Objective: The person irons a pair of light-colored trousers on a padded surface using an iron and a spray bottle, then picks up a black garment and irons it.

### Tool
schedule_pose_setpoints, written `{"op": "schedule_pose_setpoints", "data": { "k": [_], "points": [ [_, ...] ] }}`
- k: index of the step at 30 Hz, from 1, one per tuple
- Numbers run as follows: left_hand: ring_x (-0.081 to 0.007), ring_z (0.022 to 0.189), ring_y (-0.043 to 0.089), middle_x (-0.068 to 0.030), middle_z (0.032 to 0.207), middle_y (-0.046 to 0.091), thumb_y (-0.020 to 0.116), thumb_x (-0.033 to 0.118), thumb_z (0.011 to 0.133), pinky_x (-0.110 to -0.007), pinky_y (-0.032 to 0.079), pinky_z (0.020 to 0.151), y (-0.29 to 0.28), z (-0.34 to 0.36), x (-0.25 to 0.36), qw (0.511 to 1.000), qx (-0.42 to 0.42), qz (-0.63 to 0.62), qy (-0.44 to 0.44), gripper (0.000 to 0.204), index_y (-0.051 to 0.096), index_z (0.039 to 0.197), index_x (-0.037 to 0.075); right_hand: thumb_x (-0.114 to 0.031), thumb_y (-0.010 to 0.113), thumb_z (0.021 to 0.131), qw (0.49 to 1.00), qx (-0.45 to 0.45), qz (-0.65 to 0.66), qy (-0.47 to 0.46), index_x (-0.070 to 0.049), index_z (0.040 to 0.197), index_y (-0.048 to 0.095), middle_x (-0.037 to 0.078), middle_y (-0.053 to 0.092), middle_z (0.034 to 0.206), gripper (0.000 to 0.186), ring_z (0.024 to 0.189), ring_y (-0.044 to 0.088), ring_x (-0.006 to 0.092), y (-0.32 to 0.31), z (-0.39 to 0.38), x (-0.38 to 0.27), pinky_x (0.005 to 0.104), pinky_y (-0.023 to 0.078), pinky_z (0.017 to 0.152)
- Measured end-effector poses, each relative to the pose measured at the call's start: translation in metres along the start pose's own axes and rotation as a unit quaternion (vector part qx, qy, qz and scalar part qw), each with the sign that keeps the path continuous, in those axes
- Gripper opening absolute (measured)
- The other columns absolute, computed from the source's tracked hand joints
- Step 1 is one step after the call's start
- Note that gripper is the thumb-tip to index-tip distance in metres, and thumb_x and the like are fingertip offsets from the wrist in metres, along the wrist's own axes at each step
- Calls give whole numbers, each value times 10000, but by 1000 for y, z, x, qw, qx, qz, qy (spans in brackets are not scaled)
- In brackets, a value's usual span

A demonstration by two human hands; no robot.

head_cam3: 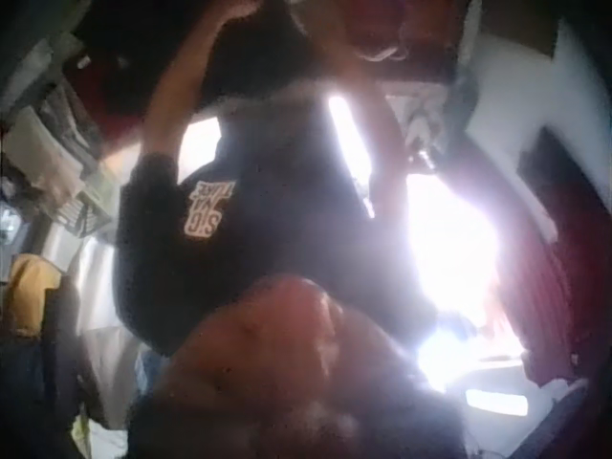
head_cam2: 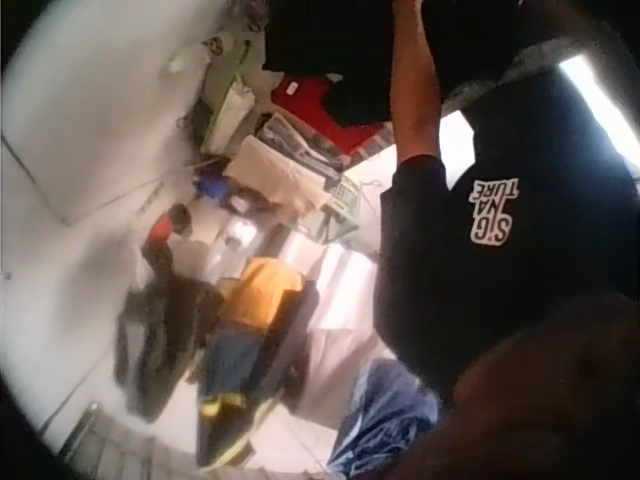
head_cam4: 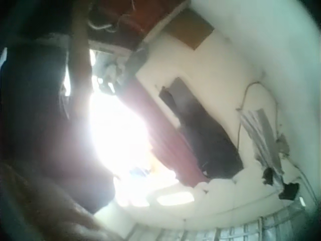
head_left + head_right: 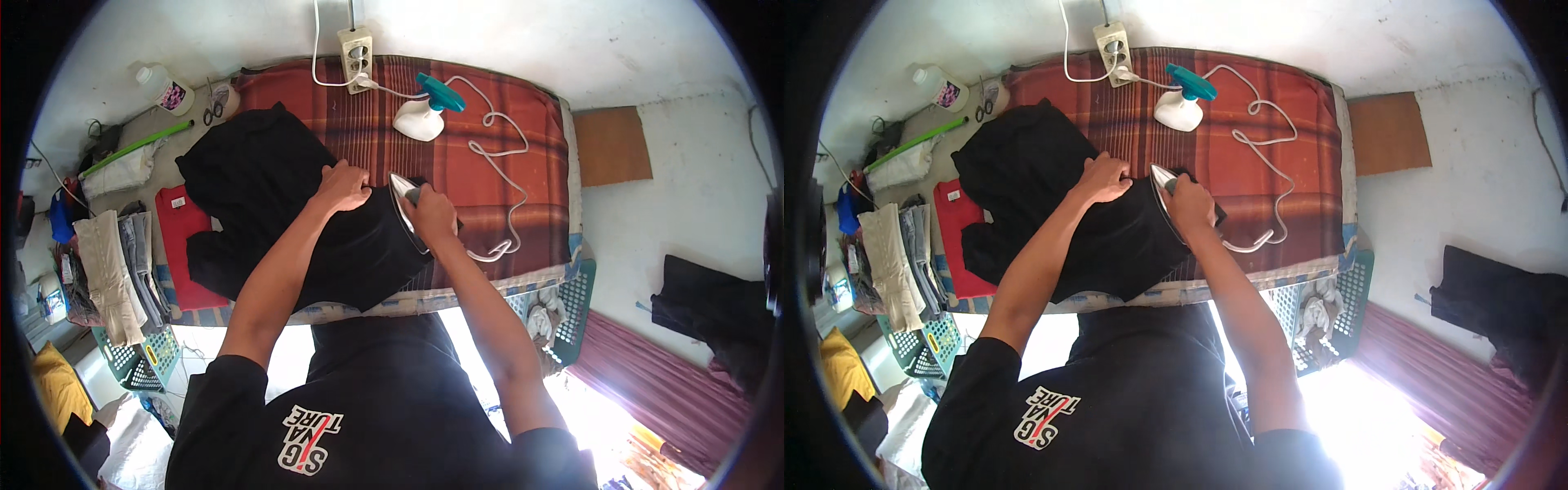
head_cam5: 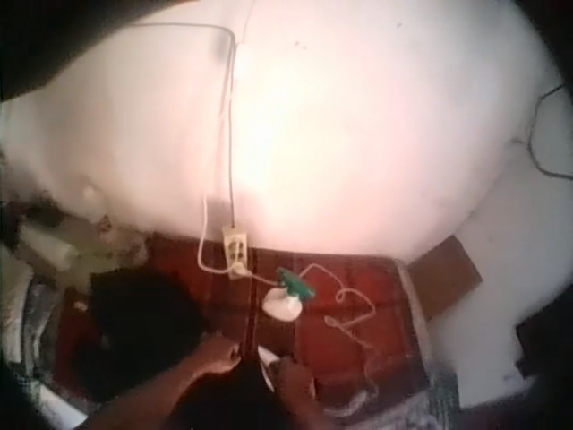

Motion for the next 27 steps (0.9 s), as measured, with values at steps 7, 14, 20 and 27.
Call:
{"op": "schedule_pose_setpoints", "data": {
  "k": [7,14,20,27],
  "points": [
    [-340,1190,600,-119,1061,771,746,306,937,-562,416,1001,-7,-10,-4,1000,15,-21,-5,247,782,1060,94,-446,757,978,997,-73,-6,31,-5,1038,626,308,741,859,465,851,743,522,35,-103,19,605,594,791],
    [-330,1194,596,-103,1038,767,751,315,944,-544,411,981,0,-3,-3,1000,26,-3,-7,232,762,1024,98,-476,738,988,998,-37,-35,27,-27,1056,621,290,749,863,469,842,752,500,18,-52,16,602,594,786],
    [-330,1202,594,-94,1065,771,736,338,952,-543,414,980,2,-3,-5,1000,24,1,-10,250,764,1036,104,-447,722,1007,994,-56,-68,-61,-32,1097,634,236,779,962,433,970,762,452,-17,18,12,565,596,869],
    [-321,1240,608,-99,1150,777,711,370,974,-553,428,1011,2,0,3,999,-7,28,-22,322,799,1142,110,-548,758,927,936,-177,-124,-278,-93,1054,715,204,774,903,474,900,768,437,5,-19,26,572,605,818]
  ]
}}
Point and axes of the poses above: each hand's wrist, its own z-axis towards the middle knuckle, its own y-axis out of the palm, x = y × z, the point moved 9 cm from there along z, towards the middle knuckle
